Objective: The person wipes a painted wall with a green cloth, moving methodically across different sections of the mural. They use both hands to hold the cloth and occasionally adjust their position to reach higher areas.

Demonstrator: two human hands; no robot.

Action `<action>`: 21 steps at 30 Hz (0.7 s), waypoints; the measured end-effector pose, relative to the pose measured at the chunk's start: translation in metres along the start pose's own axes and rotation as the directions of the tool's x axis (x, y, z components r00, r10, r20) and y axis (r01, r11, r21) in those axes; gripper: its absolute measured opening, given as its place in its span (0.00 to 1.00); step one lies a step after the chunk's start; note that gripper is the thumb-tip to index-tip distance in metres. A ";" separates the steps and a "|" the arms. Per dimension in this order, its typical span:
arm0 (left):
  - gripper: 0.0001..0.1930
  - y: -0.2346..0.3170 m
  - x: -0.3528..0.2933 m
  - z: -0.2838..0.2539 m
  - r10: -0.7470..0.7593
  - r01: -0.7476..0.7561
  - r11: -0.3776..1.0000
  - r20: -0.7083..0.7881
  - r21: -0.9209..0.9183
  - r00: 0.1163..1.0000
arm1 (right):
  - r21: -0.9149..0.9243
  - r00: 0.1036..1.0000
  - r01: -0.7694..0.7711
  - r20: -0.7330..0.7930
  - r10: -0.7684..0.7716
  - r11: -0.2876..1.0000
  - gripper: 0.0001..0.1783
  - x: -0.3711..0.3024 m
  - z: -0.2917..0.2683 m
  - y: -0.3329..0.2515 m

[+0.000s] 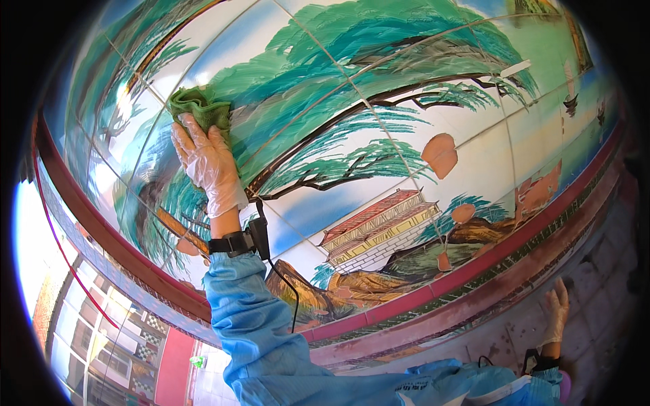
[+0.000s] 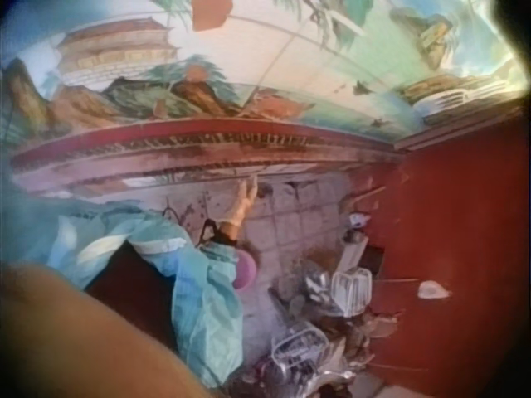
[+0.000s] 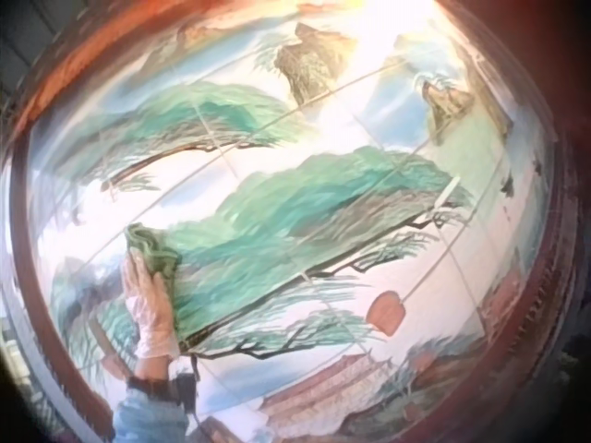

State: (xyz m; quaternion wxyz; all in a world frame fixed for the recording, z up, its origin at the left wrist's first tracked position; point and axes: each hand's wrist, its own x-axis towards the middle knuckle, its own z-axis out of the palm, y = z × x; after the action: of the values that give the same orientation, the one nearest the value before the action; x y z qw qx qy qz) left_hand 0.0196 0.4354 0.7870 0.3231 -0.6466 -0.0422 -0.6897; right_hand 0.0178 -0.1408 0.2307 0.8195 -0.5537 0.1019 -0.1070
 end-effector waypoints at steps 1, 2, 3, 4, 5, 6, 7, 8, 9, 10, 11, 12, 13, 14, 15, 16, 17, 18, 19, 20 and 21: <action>0.29 0.000 0.005 0.002 -0.008 0.008 1.000 -0.002 0.009 1.000 | -0.020 1.000 0.012 -0.024 -0.012 1.000 0.29 0.000 0.001 0.001; 0.30 0.001 0.009 0.004 -0.007 0.007 1.000 0.000 0.007 1.000 | -0.024 0.999 0.031 -0.028 -0.031 0.999 0.29 0.001 0.002 0.002; 0.30 0.002 0.014 0.006 -0.005 0.005 1.000 0.002 0.005 1.000 | -0.008 0.998 0.068 -0.007 -0.068 0.998 0.29 0.002 0.001 0.005; 0.30 0.003 0.018 0.007 -0.004 0.004 1.000 0.005 0.003 1.000 | -0.025 0.998 0.061 -0.016 -0.061 0.998 0.29 0.004 0.000 0.008; 0.30 0.004 0.022 0.008 -0.004 0.004 1.000 0.010 0.000 1.000 | -0.023 0.997 0.071 0.001 -0.071 0.997 0.29 0.007 -0.001 0.012; 0.30 0.006 0.026 0.009 0.018 -0.018 1.000 0.006 -0.007 1.000 | -0.025 0.999 0.054 0.008 -0.054 0.998 0.29 0.011 -0.003 0.016; 0.30 0.007 0.030 0.009 0.038 -0.038 0.999 0.002 -0.013 0.999 | -0.066 0.998 0.053 0.042 -0.050 0.996 0.29 0.015 -0.005 0.020; 0.31 0.009 0.034 0.010 0.054 -0.054 0.998 0.006 -0.015 0.999 | -0.111 0.998 0.023 0.063 -0.016 0.993 0.28 0.018 -0.006 0.023; 0.30 0.011 0.038 0.011 0.081 -0.081 0.996 -0.006 -0.033 0.997 | -0.176 0.997 -0.025 0.064 0.037 0.984 0.28 0.020 -0.007 0.026; 0.30 0.014 0.042 0.012 0.103 -0.103 0.994 -0.009 -0.047 0.995 | -0.134 0.994 0.020 0.105 -0.006 0.991 0.29 0.022 -0.005 0.028; 0.30 0.016 0.045 0.013 0.127 -0.128 0.990 -0.012 -0.055 0.992 | -0.109 0.991 0.047 0.126 -0.033 0.993 0.29 0.022 -0.001 0.030; 0.30 0.019 0.050 0.015 0.142 -0.144 0.987 -0.027 -0.075 0.989 | -0.130 0.991 0.059 0.127 -0.043 0.990 0.29 0.022 0.003 0.030; 0.30 0.022 0.053 0.016 0.173 -0.174 0.983 -0.029 -0.065 0.985 | -0.051 0.987 0.030 0.158 -0.022 0.998 0.29 0.020 0.008 0.028; 0.31 0.025 0.055 0.017 0.202 -0.204 0.977 -0.030 -0.058 0.979 | -0.017 0.985 -0.012 0.169 0.014 1.000 0.29 0.017 0.014 0.026; 0.31 0.028 0.058 0.018 0.232 -0.233 0.971 -0.033 -0.051 0.972 | 0.017 0.976 -0.044 0.214 0.040 0.999 0.30 0.016 0.018 0.022; 0.31 0.033 0.059 0.019 0.251 -0.253 0.965 -0.039 -0.066 0.967 | -0.055 0.974 -0.034 0.223 0.045 0.998 0.30 0.015 0.022 0.017; 0.30 0.038 0.059 0.020 0.285 -0.289 0.954 -0.056 -0.079 0.957 | -0.087 0.978 -0.060 0.195 0.076 0.994 0.31 0.013 0.026 0.013; 0.30 0.043 0.059 0.020 0.317 -0.323 0.942 -0.073 -0.091 0.946 | -0.099 0.977 -0.058 0.199 0.077 0.993 0.31 0.012 0.030 0.011; 0.30 0.049 0.058 0.020 0.347 -0.356 0.929 -0.093 -0.102 0.933 | -0.112 0.976 -0.056 0.204 0.078 0.992 0.31 0.011 0.034 0.008; 0.31 0.056 0.057 0.019 0.326 -0.331 0.933 -0.062 -0.142 0.943 | -0.172 0.984 -0.036 0.167 0.065 0.985 0.31 0.011 0.037 0.007; 0.31 0.062 0.052 0.016 0.349 -0.351 0.929 -0.038 -0.113 0.936 | -0.126 0.981 -0.016 0.192 0.040 0.992 0.31 0.011 0.040 0.006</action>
State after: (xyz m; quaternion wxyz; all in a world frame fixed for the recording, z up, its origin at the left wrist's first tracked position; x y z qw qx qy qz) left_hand 0.0665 0.3735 0.8149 0.4026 -0.6558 0.1172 -0.6278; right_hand 0.0400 -0.1065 0.2394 0.7910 -0.6099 0.0355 -0.0345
